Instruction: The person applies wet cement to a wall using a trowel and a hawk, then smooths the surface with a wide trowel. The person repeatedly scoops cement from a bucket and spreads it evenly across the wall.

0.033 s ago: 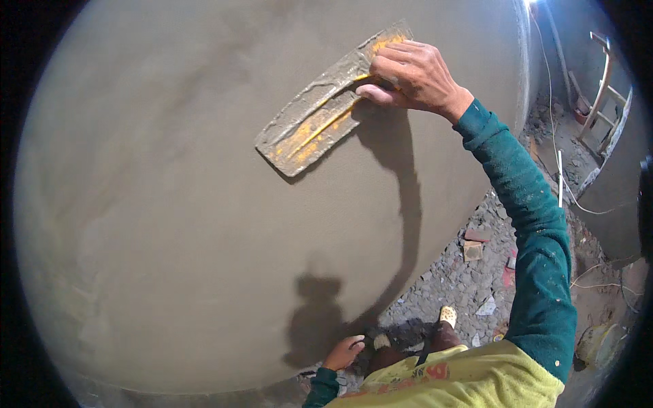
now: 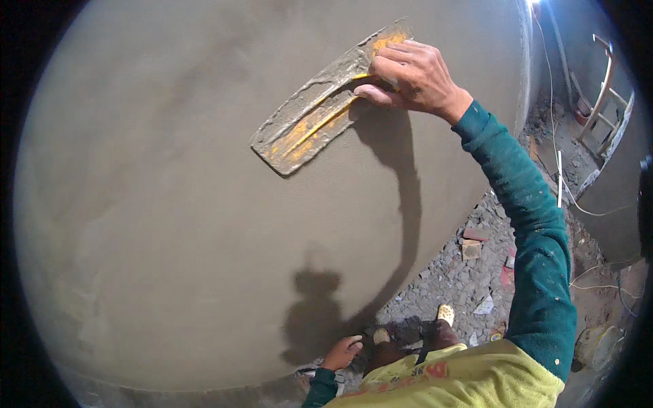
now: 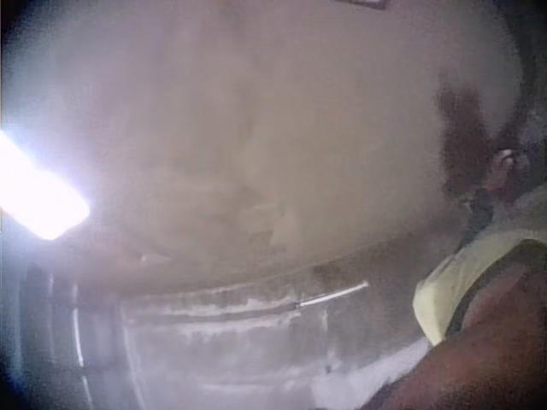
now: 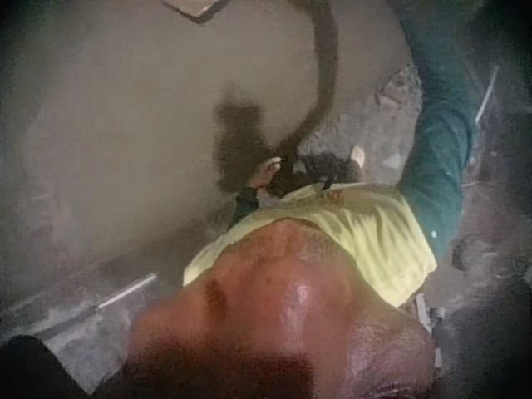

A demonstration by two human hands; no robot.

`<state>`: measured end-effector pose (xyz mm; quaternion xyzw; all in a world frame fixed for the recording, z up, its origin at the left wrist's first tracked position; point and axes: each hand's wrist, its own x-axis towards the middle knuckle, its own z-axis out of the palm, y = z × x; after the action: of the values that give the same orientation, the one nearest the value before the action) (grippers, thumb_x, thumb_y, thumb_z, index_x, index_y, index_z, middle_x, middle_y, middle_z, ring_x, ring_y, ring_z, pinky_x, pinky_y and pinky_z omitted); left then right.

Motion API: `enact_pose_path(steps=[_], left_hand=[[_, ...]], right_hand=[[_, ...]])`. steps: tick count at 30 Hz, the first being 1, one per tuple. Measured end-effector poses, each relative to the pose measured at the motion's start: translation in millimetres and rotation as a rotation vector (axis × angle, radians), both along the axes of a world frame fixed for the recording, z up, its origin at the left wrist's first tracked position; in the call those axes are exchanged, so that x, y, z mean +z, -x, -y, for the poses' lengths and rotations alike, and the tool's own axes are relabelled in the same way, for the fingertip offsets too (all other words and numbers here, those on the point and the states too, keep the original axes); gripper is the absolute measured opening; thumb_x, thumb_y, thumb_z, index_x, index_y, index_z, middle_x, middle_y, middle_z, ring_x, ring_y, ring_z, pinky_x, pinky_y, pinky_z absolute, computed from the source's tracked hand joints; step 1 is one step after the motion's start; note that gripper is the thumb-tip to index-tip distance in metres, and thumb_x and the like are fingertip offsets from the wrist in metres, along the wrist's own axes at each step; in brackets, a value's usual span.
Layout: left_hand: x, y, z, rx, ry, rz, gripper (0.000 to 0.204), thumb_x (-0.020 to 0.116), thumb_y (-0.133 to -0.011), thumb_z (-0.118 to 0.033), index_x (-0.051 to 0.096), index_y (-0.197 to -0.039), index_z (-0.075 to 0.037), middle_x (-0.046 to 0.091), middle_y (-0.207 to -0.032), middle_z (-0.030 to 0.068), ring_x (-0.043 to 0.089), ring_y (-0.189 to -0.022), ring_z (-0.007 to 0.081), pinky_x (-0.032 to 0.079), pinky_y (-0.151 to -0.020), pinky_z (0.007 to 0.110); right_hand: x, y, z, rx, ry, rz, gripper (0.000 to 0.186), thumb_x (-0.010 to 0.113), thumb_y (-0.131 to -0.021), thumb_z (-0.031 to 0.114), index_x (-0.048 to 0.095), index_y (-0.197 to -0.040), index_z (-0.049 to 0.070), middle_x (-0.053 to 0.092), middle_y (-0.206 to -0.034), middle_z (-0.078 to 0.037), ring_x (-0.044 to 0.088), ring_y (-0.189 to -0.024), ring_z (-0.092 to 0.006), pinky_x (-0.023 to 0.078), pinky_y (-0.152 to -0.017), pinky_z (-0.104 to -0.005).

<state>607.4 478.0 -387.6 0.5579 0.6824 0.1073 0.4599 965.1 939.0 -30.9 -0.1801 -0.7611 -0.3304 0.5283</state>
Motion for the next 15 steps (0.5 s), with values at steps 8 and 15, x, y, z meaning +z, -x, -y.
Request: enact_pose_path(steps=[8,15], left_hand=[[-14,-16,-3,-0.111,0.014,0.025,0.051,0.058,-0.102,-0.041,0.062,-0.135,-0.002,0.065,-0.134,0.0216,0.061,-0.125,0.0347,0.045,-0.107,0.043],[32,-24,-59,-0.165,-0.117,0.047,0.054,0.057,-0.103,-0.042,0.059,-0.137,0.001,0.064,-0.136,0.0221,0.059,-0.127,0.0360,0.044,-0.108,0.043]], right_hand=[[-201,8,85,0.221,0.331,0.231,0.031,0.070,-0.093,0.048,0.066,-0.091,0.018,0.062,-0.076,-0.006,0.065,-0.067,-0.0224,0.052,-0.057,-0.0386],[-138,34,125,0.085,0.778,-0.561,0.044,0.075,-0.092,0.044,0.062,-0.092,0.002,0.056,-0.063,-0.015,0.058,-0.053,-0.0279,0.045,-0.051,-0.0406]])
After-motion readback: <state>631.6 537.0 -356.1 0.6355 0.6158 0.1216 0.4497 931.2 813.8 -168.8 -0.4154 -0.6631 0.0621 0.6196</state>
